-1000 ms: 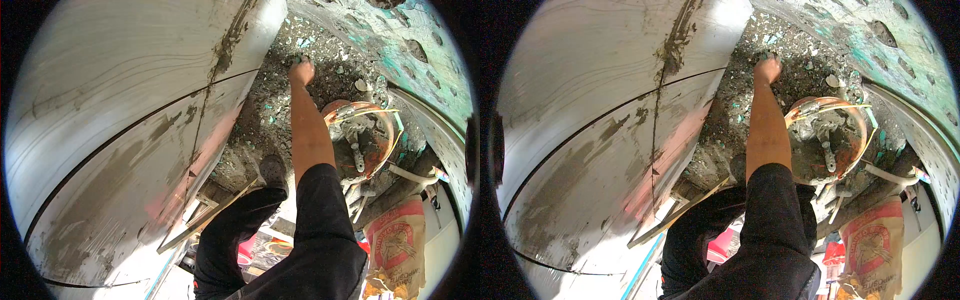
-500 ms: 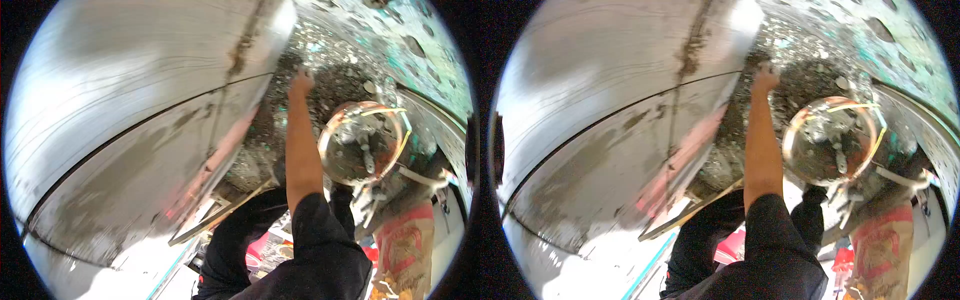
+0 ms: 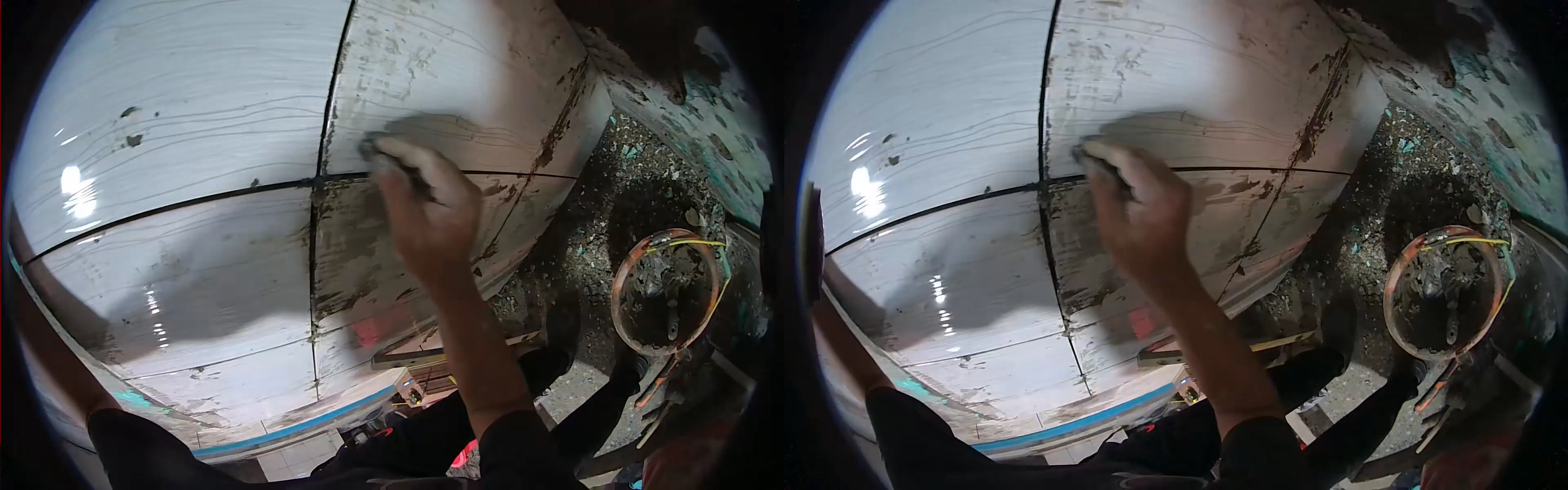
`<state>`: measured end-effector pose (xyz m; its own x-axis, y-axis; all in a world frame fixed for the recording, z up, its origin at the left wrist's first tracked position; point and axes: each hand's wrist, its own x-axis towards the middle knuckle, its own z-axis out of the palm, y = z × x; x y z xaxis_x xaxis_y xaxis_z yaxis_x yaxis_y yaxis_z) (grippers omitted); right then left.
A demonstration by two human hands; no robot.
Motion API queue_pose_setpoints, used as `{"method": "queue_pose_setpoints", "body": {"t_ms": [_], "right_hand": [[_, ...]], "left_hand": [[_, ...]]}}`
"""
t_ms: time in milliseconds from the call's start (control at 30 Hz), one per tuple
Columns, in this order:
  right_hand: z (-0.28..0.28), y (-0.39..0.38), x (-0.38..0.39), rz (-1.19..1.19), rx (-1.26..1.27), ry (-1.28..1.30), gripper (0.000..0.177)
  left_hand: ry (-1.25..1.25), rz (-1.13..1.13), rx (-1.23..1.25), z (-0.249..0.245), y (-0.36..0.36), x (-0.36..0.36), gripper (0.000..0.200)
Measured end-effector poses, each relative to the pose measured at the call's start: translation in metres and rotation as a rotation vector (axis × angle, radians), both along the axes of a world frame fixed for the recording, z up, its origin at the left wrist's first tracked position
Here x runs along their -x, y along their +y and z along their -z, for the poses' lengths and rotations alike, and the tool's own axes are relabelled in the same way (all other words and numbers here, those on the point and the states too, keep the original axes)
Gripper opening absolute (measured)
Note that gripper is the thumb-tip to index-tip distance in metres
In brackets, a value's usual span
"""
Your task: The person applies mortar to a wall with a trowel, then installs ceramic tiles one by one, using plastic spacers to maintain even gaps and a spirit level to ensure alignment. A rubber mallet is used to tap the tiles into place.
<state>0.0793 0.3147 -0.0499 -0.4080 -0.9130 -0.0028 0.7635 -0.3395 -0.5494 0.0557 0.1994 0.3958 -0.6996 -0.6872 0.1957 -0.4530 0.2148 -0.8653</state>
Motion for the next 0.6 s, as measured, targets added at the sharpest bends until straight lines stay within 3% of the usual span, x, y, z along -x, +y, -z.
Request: {"method": "queue_pose_setpoints", "body": {"t_ms": [67,200,300,600], "right_hand": [[-0.019,-0.003,-0.004,0.05,-0.024,0.072,0.016],[-0.033,-0.002,0.007,0.164,-0.077,0.413,0.015],[-0.043,0.0,0.005,0.219,-0.134,0.486,0.011],[-0.032,-0.012,0.015,0.066,-0.027,0.419,0.018]], "left_hand": [[-0.062,0.126,-0.128,-0.002,-0.004,-0.002,0.047],[-0.063,0.026,0.03,0.008,0.003,0.007,0.06],[-0.084,0.066,0.031,0.002,-0.004,0.004,0.064],[-0.038,0.091,-0.005,0.006,0.0,0.004,0.064]]}}
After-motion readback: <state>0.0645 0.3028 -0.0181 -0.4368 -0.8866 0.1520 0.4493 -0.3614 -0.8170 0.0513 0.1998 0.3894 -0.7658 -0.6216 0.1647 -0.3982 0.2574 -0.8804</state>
